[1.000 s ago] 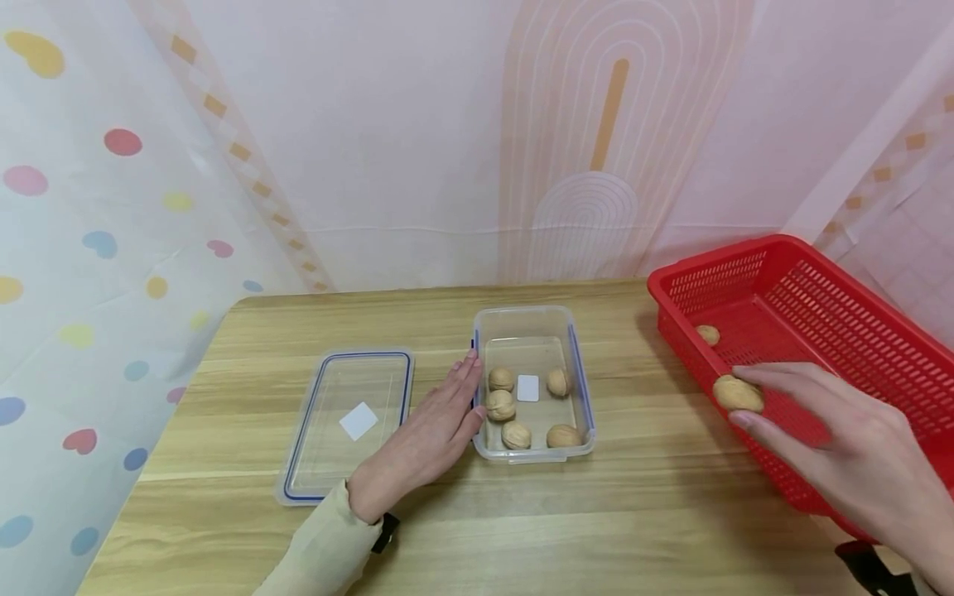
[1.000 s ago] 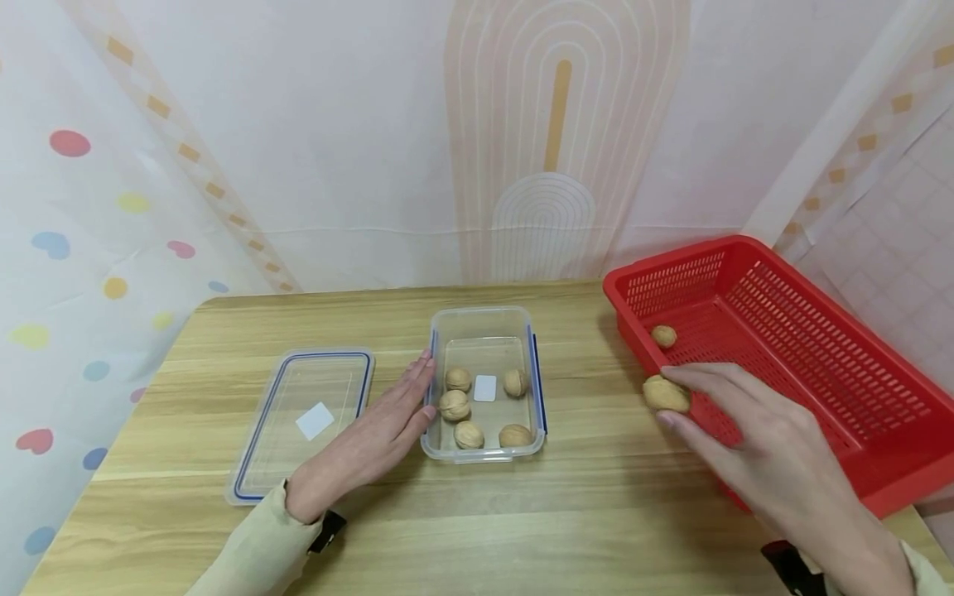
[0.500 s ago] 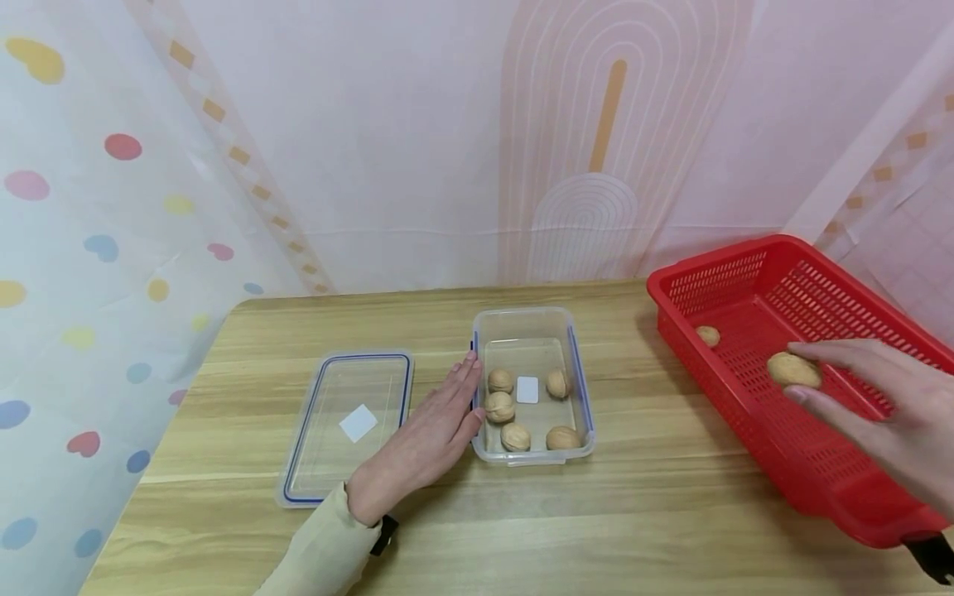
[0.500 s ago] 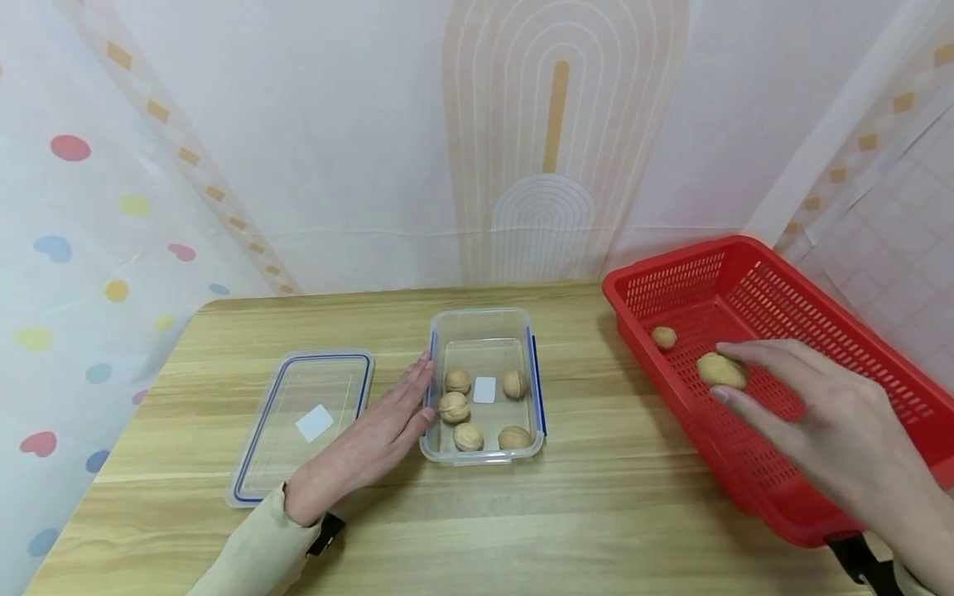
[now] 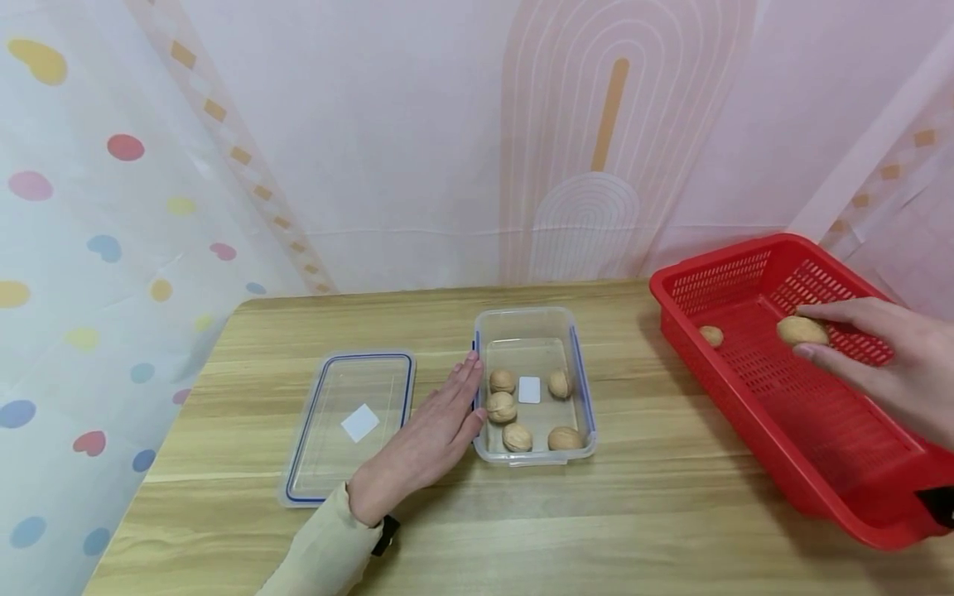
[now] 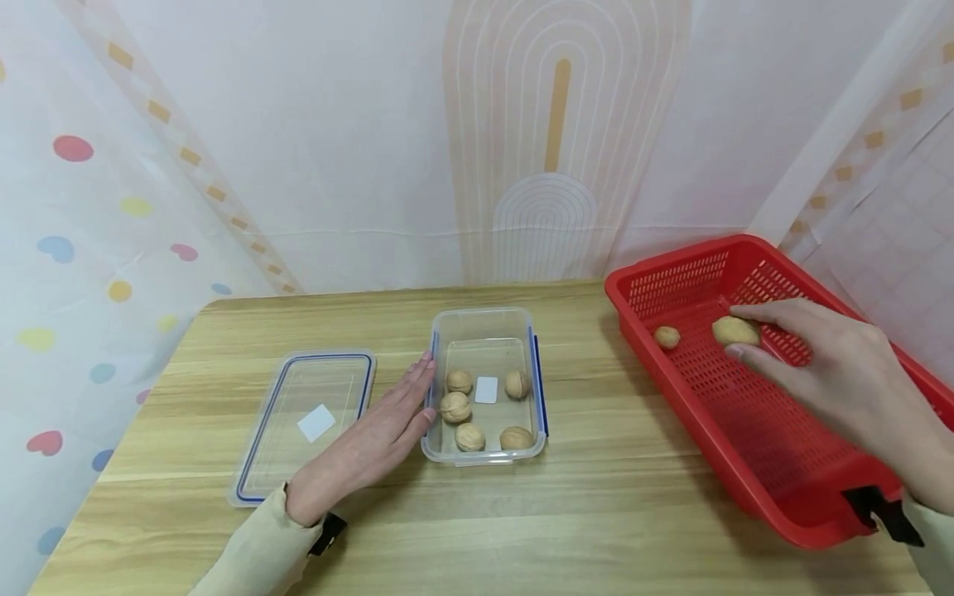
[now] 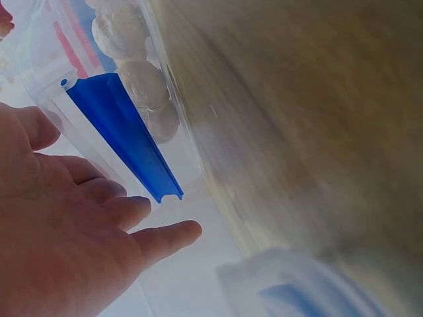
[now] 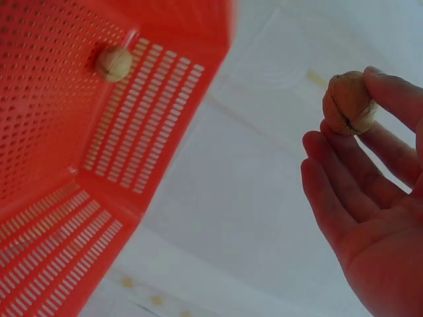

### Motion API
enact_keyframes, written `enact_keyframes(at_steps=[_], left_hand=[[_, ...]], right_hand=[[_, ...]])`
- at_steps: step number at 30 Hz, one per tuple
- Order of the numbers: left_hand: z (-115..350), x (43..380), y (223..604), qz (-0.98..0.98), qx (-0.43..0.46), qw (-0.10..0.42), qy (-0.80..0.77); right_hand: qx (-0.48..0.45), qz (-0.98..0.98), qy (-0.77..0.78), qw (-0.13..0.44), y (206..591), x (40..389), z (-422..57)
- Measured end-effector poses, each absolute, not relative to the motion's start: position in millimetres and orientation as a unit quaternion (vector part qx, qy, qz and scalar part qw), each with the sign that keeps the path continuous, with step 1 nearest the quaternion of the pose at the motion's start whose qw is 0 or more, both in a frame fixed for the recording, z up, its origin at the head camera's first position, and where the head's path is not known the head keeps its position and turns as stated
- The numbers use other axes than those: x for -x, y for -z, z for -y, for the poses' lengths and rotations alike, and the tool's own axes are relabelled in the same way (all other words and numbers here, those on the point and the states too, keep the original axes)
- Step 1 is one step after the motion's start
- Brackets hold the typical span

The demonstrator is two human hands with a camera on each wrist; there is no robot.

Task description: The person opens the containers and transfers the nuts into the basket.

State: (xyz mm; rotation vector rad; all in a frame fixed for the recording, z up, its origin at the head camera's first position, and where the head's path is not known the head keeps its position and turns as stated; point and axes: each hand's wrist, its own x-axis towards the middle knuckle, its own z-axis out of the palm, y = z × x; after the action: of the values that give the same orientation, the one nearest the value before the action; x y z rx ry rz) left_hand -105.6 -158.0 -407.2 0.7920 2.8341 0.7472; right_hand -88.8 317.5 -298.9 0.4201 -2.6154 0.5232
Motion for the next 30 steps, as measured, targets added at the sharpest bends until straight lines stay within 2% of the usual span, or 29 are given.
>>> enact_keyframes(at_steps=[8, 17, 30], left_hand=[[158, 105, 408, -0.933, -0.258, 0.054, -0.245], [157, 106, 408, -0.932, -0.263, 0.050, -0.244], [158, 105, 406, -0.933, -0.260, 0.051, -0.242]], right_hand=[[-0.120, 0.972, -0.133, 0.151, 296, 111, -323], [-0.153, 0.966, -0.135, 0.157, 302, 132, -331], [-0.150, 0.973, -0.136, 0.114, 316, 162, -333]])
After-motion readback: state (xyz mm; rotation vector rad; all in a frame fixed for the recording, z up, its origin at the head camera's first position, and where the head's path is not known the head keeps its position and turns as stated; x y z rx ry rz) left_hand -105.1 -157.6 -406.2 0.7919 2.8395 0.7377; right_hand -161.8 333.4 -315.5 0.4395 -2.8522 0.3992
